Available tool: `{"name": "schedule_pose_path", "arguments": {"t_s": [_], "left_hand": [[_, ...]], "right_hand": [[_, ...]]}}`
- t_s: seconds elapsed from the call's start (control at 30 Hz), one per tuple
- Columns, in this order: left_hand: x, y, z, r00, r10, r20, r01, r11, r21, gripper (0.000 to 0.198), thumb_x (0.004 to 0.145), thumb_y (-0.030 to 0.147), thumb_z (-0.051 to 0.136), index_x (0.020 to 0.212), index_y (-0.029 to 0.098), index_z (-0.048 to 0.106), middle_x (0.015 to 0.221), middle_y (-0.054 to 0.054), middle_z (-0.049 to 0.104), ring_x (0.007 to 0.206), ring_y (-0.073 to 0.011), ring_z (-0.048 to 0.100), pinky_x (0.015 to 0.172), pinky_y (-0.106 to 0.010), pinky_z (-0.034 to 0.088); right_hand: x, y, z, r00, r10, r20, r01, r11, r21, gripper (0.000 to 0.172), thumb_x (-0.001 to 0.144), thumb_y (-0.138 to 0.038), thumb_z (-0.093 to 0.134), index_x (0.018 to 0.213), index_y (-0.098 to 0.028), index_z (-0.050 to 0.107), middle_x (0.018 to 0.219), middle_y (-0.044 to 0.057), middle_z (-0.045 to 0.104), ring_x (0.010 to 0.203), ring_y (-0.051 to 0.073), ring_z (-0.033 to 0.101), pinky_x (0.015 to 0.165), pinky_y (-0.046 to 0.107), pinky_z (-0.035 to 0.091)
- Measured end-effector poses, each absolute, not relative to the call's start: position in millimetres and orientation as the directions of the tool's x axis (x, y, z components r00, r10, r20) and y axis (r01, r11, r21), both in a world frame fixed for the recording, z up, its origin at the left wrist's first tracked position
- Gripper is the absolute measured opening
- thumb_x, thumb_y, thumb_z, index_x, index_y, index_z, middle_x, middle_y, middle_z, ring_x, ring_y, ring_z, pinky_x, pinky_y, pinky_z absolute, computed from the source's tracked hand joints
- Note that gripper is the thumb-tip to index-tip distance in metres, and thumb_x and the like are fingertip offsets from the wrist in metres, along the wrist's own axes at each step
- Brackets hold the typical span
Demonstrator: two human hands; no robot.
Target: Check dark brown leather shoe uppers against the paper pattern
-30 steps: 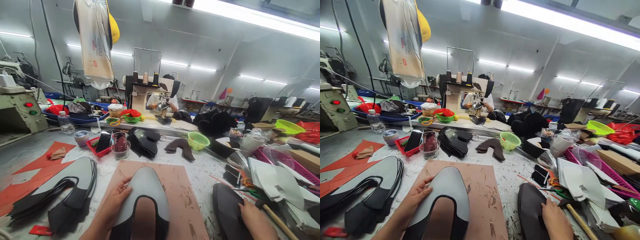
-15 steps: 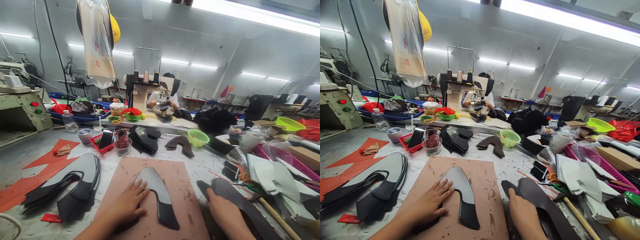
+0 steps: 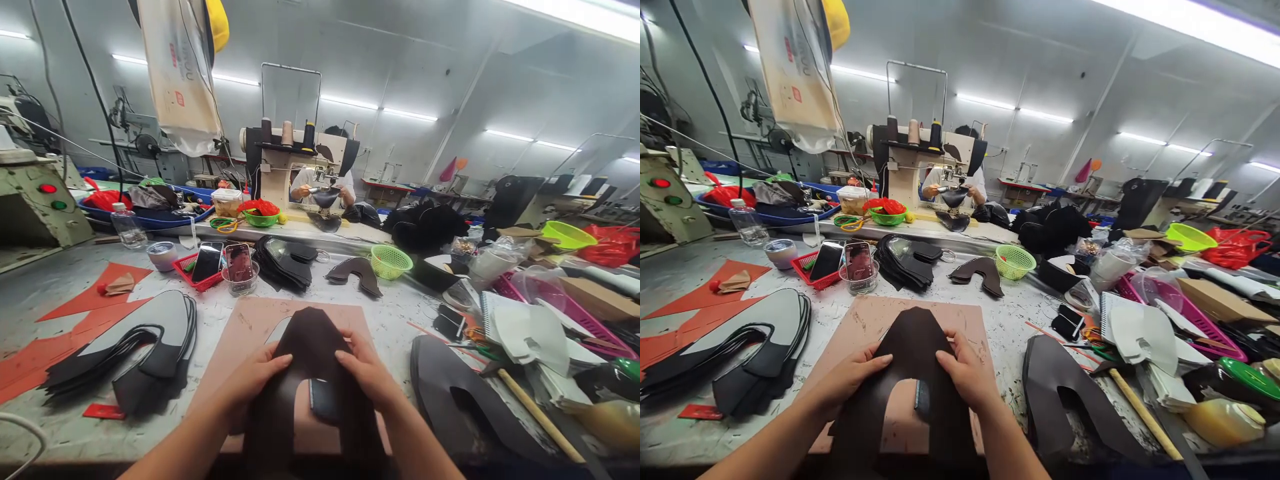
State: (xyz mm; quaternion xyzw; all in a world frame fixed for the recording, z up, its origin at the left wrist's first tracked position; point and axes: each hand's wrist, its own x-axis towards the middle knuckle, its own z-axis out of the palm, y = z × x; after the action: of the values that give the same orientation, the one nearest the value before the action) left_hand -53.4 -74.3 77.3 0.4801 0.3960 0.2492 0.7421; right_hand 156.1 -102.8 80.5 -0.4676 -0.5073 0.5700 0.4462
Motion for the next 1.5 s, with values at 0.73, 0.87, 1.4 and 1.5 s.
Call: {"name": "schedule_pose_path", "arguments": {"t_s": [0.73,0.87,1.4,1.5], "left_hand": [[-72.9,-13.9,8.9,0.333,0.94,-0.075,0.765,-0.223,0.604,0.037,0.076,0.025,0.042,0.107,0.018,0.06,0.095,-0.006,0.067,0.089,-0.0187,0.06,0.08,-0.026,0.043],[-71.7,-13.7,10.7,0.345,0.933,-0.106,0.778,-0.221,0.588,0.038,0.077,0.024,0.041,0.11,0.014,0.058,0.098,-0.009,0.065,0.09,-0.0193,0.059,0.079,-0.026,0.042],[-47.7,-7.2,35.7,0.48,0.875,-0.056,0.855,-0.453,0.253,0.025,0.077,0.024,0.048,0.091,0.015,0.066,0.105,-0.013,0.059,0.102,-0.0279,0.052,0.085,-0.039,0.041],[-25.3,-1.7,33.4,0.624,0.781,0.001,0.768,-0.614,0.184,0.028,0.078,0.023,0.05,0.104,0.019,0.06,0.124,-0.009,0.049,0.117,-0.0237,0.04,0.096,-0.035,0.032]], "right_hand": [[128.7,-51.6,13.3,-0.103,0.994,0.033,0.59,0.088,-0.802,0.036,0.075,-0.013,0.046,0.108,-0.013,0.06,0.087,0.007,0.057,0.085,0.017,0.054,0.081,0.028,0.041],[130.2,-50.4,11.5,-0.112,0.993,0.029,0.595,0.091,-0.799,0.036,0.075,-0.013,0.047,0.108,-0.011,0.059,0.085,0.007,0.055,0.083,0.017,0.054,0.08,0.028,0.041],[130.0,-42.7,9.8,-0.082,0.995,-0.048,0.605,0.011,-0.796,0.034,0.073,-0.013,0.049,0.104,-0.016,0.062,0.09,0.007,0.057,0.088,0.018,0.055,0.084,0.029,0.041],[129.4,-40.8,11.4,-0.089,0.995,-0.055,0.606,0.011,-0.795,0.031,0.072,-0.012,0.049,0.098,-0.016,0.065,0.088,0.007,0.059,0.087,0.018,0.056,0.084,0.029,0.041]]}}
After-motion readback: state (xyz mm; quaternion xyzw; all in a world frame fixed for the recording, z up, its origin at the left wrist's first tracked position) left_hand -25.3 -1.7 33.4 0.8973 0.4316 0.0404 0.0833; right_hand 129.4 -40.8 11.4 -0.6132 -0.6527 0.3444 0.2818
